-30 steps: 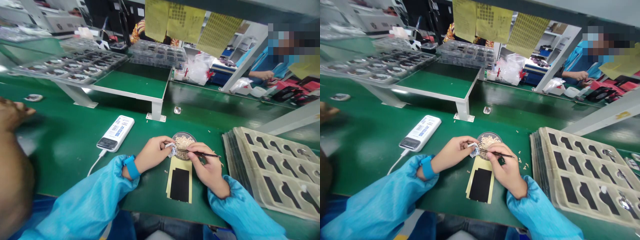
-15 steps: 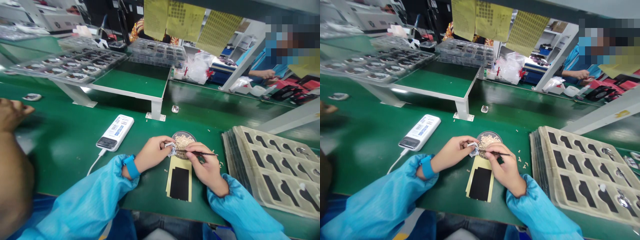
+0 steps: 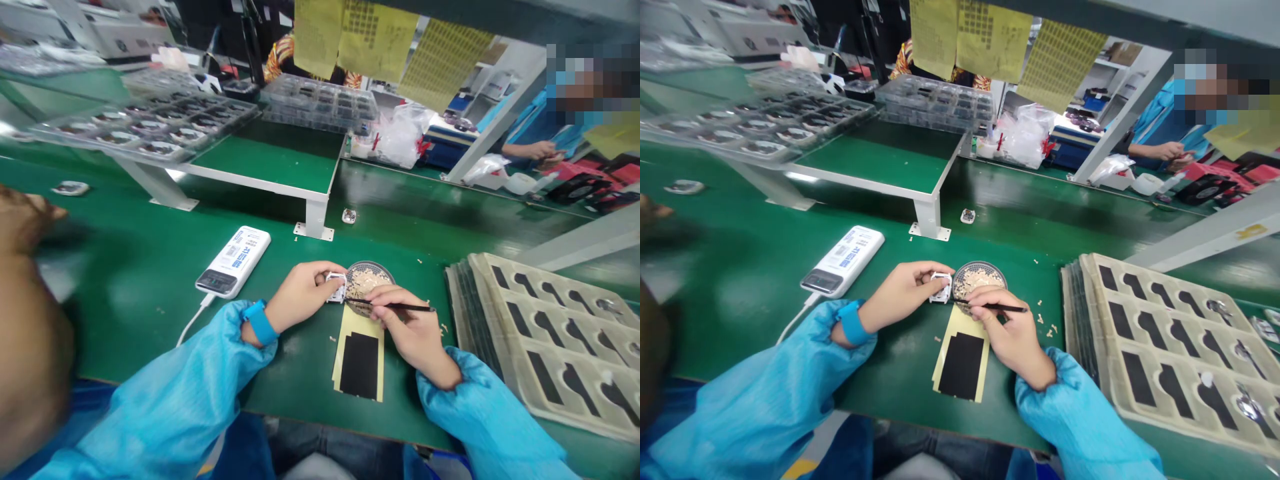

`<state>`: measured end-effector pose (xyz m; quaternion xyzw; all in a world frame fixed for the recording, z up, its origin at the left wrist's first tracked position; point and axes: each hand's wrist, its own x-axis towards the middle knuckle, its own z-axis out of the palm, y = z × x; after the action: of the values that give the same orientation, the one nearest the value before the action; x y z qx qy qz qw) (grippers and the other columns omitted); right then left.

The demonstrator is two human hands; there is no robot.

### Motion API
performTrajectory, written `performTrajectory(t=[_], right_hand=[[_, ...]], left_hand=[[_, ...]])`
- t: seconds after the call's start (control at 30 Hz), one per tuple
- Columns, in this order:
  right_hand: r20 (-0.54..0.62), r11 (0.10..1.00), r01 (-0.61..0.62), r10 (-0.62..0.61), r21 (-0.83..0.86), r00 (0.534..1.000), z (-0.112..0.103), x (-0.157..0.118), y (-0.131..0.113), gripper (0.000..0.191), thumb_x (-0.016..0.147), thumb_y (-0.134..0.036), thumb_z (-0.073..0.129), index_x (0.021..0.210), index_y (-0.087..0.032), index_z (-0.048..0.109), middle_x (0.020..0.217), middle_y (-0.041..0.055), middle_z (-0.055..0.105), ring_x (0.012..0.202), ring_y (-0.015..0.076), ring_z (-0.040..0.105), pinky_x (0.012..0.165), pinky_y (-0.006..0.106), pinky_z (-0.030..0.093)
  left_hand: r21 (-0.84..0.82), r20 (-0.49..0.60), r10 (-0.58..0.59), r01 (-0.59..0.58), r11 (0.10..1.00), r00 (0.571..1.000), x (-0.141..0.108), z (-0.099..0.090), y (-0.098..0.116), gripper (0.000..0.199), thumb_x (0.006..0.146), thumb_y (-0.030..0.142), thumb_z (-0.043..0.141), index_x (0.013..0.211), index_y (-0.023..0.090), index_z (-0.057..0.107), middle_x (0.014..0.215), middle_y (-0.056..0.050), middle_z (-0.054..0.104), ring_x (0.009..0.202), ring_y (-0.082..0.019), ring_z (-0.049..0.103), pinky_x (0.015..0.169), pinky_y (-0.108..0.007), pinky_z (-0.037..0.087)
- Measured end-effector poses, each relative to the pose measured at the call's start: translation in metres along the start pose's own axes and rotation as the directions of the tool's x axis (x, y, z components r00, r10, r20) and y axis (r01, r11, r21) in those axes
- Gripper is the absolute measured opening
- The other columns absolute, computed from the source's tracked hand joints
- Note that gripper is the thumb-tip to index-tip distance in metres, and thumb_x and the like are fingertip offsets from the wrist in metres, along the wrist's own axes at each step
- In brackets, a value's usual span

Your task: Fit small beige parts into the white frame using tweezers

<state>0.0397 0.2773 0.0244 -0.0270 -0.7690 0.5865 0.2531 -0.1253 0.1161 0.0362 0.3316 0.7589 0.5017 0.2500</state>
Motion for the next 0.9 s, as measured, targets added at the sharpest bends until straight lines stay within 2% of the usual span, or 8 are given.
performTrajectory(t=[0.1,0.23,0.37,0.47,0.6,0.77,0.9], right_hand=[[0.021,0.999,0.051,-0.051,-0.018,0.998,-0.003,-0.002,-0.004,0.009,0.095,-0.016,0.065,0.098,-0.022,0.071,0.102,0.0077,0.071,0.092,0.0197,0.069,0.072,0.032,0.059],[0.008,0.999,0.027,-0.026,-0.029,1.000,-0.006,-0.004,-0.010,0.008,0.097,-0.018,0.062,0.101,-0.022,0.068,0.096,0.0051,0.069,0.076,0.0157,0.067,0.065,0.029,0.055],[0.119,0.978,0.037,-0.012,-0.206,0.993,-0.006,-0.004,-0.008,0.004,0.095,-0.020,0.065,0.097,-0.021,0.068,0.088,0.0044,0.071,0.079,0.0176,0.067,0.068,0.030,0.053],[0.170,0.968,0.033,0.010,-0.249,0.985,-0.006,-0.002,-0.004,0.005,0.096,-0.021,0.063,0.098,-0.020,0.068,0.088,0.0041,0.071,0.076,0.0166,0.066,0.064,0.028,0.052],[0.198,0.960,-0.005,0.062,-0.280,0.978,-0.007,-0.001,-0.004,0.007,0.097,-0.022,0.061,0.100,-0.020,0.067,0.087,0.0033,0.070,0.070,0.0149,0.062,0.061,0.027,0.050],[0.187,0.966,-0.032,0.082,-0.258,0.979,-0.007,-0.001,-0.004,0.006,0.095,-0.021,0.062,0.098,-0.020,0.067,0.084,0.0026,0.069,0.067,0.0141,0.059,0.056,0.026,0.048],[0.187,0.966,-0.033,0.083,-0.258,0.979,-0.007,-0.001,-0.004,0.007,0.094,-0.019,0.063,0.098,-0.020,0.068,0.083,0.0016,0.069,0.067,0.0135,0.060,0.057,0.025,0.048]], left_hand=[[-0.009,0.015,0.005,-0.005,1.000,1.000,0.000,0.002,-0.001,0.027,0.088,0.038,0.066,0.105,0.019,0.076,0.072,-0.001,0.064,0.063,-0.014,0.053,0.059,-0.026,0.040],[-0.148,0.074,-0.010,0.021,0.989,0.997,-0.001,0.004,0.001,0.026,0.089,0.037,0.065,0.105,0.016,0.070,0.085,-0.004,0.071,0.071,-0.015,0.062,0.064,-0.026,0.047],[-0.198,0.262,-0.051,0.105,0.975,0.964,-0.003,0.007,0.003,0.020,0.087,0.030,0.066,0.101,0.016,0.067,0.081,-0.003,0.071,0.070,-0.015,0.065,0.064,-0.025,0.050],[-0.175,0.367,-0.037,0.108,0.979,0.930,-0.006,0.011,0.003,0.018,0.086,0.029,0.068,0.099,0.017,0.067,0.081,-0.002,0.071,0.074,-0.015,0.066,0.067,-0.025,0.050],[-0.135,0.371,-0.015,0.070,0.988,0.929,-0.010,0.016,0.003,0.019,0.083,0.031,0.073,0.096,0.018,0.067,0.080,0.000,0.070,0.073,-0.014,0.066,0.065,-0.023,0.049],[-0.099,0.386,-0.028,0.072,0.992,0.922,-0.009,0.017,0.002,0.015,0.084,0.021,0.065,0.098,0.018,0.066,0.082,0.000,0.071,0.075,-0.015,0.067,0.067,-0.024,0.050],[-0.045,0.417,-0.024,0.047,0.998,0.909,-0.009,0.015,0.001,0.016,0.084,0.017,0.060,0.099,0.019,0.065,0.085,-0.001,0.073,0.078,-0.016,0.070,0.070,-0.026,0.051]])
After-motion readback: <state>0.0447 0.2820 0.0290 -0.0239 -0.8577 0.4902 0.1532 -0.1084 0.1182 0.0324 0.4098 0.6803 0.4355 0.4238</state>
